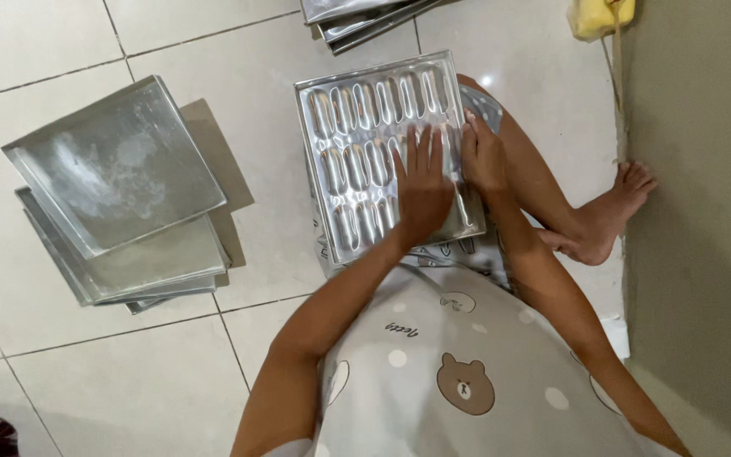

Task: The person sits on the floor and wipes a metal tray with a cloth. They repeatedly rub the surface of the tray, focusing on the grooves, while other trays are stacked nearby.

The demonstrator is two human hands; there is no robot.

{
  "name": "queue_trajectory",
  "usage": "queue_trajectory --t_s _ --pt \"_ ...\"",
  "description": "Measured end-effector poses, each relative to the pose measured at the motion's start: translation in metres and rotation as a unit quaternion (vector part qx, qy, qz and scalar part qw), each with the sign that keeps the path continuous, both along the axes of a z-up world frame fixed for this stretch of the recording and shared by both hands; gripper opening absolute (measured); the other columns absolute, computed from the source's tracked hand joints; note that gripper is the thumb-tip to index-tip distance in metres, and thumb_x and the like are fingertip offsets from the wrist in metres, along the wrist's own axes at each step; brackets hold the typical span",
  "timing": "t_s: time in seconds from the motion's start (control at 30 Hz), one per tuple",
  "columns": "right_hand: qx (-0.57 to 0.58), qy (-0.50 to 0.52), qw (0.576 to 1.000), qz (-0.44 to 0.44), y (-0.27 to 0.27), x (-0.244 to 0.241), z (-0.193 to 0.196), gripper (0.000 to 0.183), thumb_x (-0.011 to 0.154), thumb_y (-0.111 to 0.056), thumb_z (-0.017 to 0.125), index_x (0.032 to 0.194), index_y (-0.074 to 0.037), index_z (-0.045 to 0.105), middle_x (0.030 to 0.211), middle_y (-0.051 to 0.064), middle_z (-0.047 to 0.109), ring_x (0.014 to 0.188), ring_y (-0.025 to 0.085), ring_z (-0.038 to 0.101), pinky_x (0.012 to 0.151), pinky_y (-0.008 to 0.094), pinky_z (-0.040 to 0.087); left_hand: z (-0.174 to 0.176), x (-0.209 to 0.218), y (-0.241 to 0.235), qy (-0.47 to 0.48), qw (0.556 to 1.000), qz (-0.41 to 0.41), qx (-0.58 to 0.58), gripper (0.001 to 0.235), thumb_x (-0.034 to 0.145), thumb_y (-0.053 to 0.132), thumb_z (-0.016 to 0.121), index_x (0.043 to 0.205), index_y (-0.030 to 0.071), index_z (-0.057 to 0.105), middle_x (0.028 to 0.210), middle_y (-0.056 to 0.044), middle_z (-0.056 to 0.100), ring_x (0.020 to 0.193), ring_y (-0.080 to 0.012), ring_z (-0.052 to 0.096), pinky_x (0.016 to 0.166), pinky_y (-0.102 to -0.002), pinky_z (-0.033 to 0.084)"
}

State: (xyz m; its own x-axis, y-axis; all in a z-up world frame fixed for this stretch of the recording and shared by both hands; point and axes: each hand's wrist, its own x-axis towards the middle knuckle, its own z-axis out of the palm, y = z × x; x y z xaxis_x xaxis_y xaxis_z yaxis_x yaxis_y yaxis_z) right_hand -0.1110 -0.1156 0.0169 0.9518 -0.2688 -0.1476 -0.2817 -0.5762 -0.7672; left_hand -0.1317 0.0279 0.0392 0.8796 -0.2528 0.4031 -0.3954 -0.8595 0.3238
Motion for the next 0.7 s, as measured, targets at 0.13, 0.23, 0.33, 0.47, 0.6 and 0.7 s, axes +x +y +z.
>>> queue_trajectory --t_s 0.13,0.23,0.33,0.47,0.6,0.7 --pt "-0.027 0.0 0.999 0.017 0.015 0.0 0.023 0.044 0.114 -0.033 0.045 0.146 -0.008 0.061 0.138 0.023 0.064 0.129 0.038 0.059 0.111 0.05 0.046 -0.014 -0.032 0.013 0.049 0.997 -0.026 -0.057 0.085 0.086 0.001 0.052 0.167 0.007 0.025 0.172 -0.018 0.025 0.161 -0.0403 0.019 0.127 -0.061 0.016" --pt "-0.025 -0.005 1.0 0.015 0.014 0.003 0.026 0.043 0.114 -0.026 0.044 0.148 -0.003 0.057 0.139 0.029 0.062 0.128 0.045 0.058 0.11 0.056 0.045 -0.023 0.0 0.009 0.152 0.987 -0.053 -0.026 0.087 0.08 0.02 0.059 0.162 0.004 0.035 0.17 -0.022 0.028 0.16 -0.0455 0.022 0.122 -0.07 0.025" --pt "-0.016 0.025 0.999 0.025 0.013 0.006 0.036 0.048 0.114 -0.04 0.043 0.149 -0.01 0.056 0.142 0.02 0.061 0.132 0.037 0.056 0.114 0.05 0.043 -0.037 0.064 -0.002 0.238 0.97 -0.022 0.033 0.085 0.09 0.027 0.055 0.167 0.011 0.023 0.176 -0.016 0.016 0.165 -0.038 0.003 0.129 -0.066 0.012" --pt "-0.001 0.037 0.999 0.014 0.013 0.006 0.039 0.044 0.114 -0.034 0.045 0.147 -0.007 0.058 0.139 0.023 0.062 0.129 0.042 0.057 0.111 0.055 0.045 -0.064 0.134 -0.003 0.25 0.967 0.001 0.051 0.09 0.102 0.041 0.069 0.171 0.016 0.016 0.177 -0.017 -0.004 0.163 -0.0377 -0.014 0.127 -0.071 0.002" --pt "0.0 0.018 1.0 -0.005 0.018 0.005 0.039 0.044 0.112 -0.034 0.047 0.143 -0.006 0.061 0.137 0.022 0.064 0.127 0.043 0.057 0.11 0.055 0.045 -0.022 0.117 0.002 0.291 0.948 -0.017 0.126 0.082 0.105 0.036 0.061 0.171 0.016 0.016 0.176 -0.014 -0.006 0.162 -0.0335 -0.014 0.127 -0.069 0.003" --pt "-0.002 -0.01 1.0 -0.003 0.021 0.005 0.04 0.044 0.114 -0.032 0.047 0.144 -0.001 0.061 0.137 0.027 0.063 0.126 0.047 0.058 0.106 0.058 0.047 -0.002 0.043 0.012 0.3 0.945 -0.04 0.12 0.082 0.099 0.033 0.059 0.169 0.018 0.019 0.177 -0.013 0.004 0.164 -0.033 -0.004 0.128 -0.066 0.004"
